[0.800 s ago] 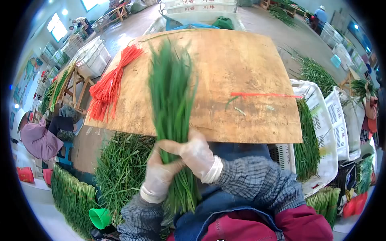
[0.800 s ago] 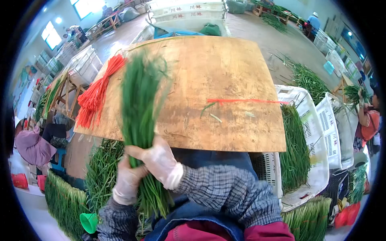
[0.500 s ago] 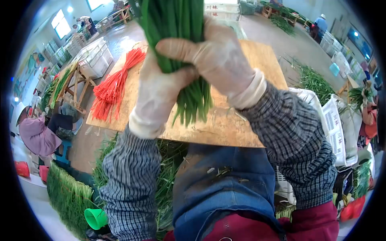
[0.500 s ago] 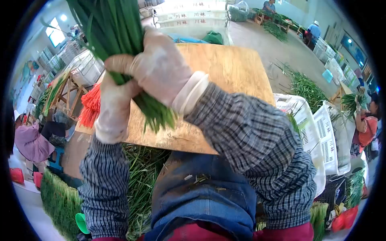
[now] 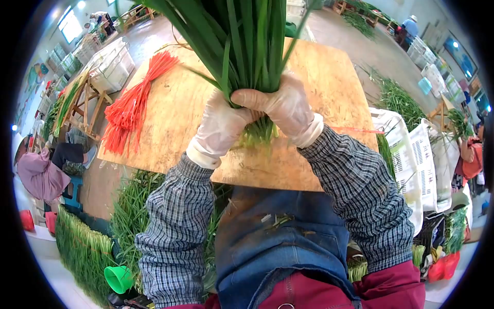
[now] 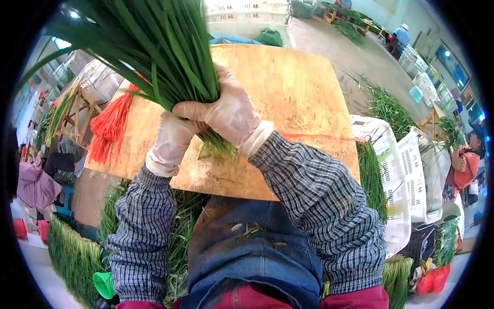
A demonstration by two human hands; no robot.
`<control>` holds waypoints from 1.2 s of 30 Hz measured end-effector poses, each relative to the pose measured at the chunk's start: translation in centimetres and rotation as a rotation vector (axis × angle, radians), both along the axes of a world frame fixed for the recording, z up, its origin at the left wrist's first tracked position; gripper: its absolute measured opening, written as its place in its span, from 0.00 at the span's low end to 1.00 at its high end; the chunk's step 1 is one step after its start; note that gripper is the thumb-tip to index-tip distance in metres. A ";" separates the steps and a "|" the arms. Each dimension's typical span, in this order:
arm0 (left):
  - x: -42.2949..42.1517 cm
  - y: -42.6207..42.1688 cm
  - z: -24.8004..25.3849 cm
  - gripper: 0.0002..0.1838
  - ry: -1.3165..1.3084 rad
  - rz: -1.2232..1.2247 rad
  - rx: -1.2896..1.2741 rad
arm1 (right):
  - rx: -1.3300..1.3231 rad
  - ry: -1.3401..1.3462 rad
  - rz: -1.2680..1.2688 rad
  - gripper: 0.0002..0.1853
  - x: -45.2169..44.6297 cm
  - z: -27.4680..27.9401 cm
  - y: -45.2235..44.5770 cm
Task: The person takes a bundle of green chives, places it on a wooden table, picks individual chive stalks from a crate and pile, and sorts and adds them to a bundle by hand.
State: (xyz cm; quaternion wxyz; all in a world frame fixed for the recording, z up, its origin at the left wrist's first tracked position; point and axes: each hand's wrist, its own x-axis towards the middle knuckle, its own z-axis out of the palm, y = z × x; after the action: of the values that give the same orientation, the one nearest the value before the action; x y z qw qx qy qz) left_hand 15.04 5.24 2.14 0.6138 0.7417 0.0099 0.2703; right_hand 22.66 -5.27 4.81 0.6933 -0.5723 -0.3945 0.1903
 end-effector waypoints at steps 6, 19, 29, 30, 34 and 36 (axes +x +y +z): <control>0.2 0.5 1.8 0.25 0.023 -0.036 -0.101 | 0.049 -0.054 0.015 0.42 0.2 1.4 0.2; 3.1 -2.2 8.5 0.32 0.175 -0.275 0.319 | 0.220 0.114 -0.133 0.09 3.0 4.5 -2.8; 8.5 -5.0 -1.1 0.22 0.247 -0.147 0.182 | 0.089 0.548 -0.486 0.12 13.5 1.5 -17.8; 8.6 -5.8 -2.5 0.20 0.299 -0.151 0.322 | 0.115 0.572 -0.471 0.11 14.3 1.5 -19.5; 11.0 -9.7 -6.2 0.15 0.315 -0.089 0.961 | 0.032 0.618 -0.564 0.10 16.1 1.5 -22.8; 12.7 -10.5 -8.0 0.12 0.285 -0.055 1.154 | -0.069 0.576 -0.568 0.10 16.2 1.4 -23.3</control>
State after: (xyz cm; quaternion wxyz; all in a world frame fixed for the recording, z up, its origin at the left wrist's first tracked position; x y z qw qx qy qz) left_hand 27.73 -5.28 -5.86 0.1107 0.9844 -0.0754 0.1138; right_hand 38.83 -28.62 6.22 0.7807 -0.6050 -0.0038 0.1568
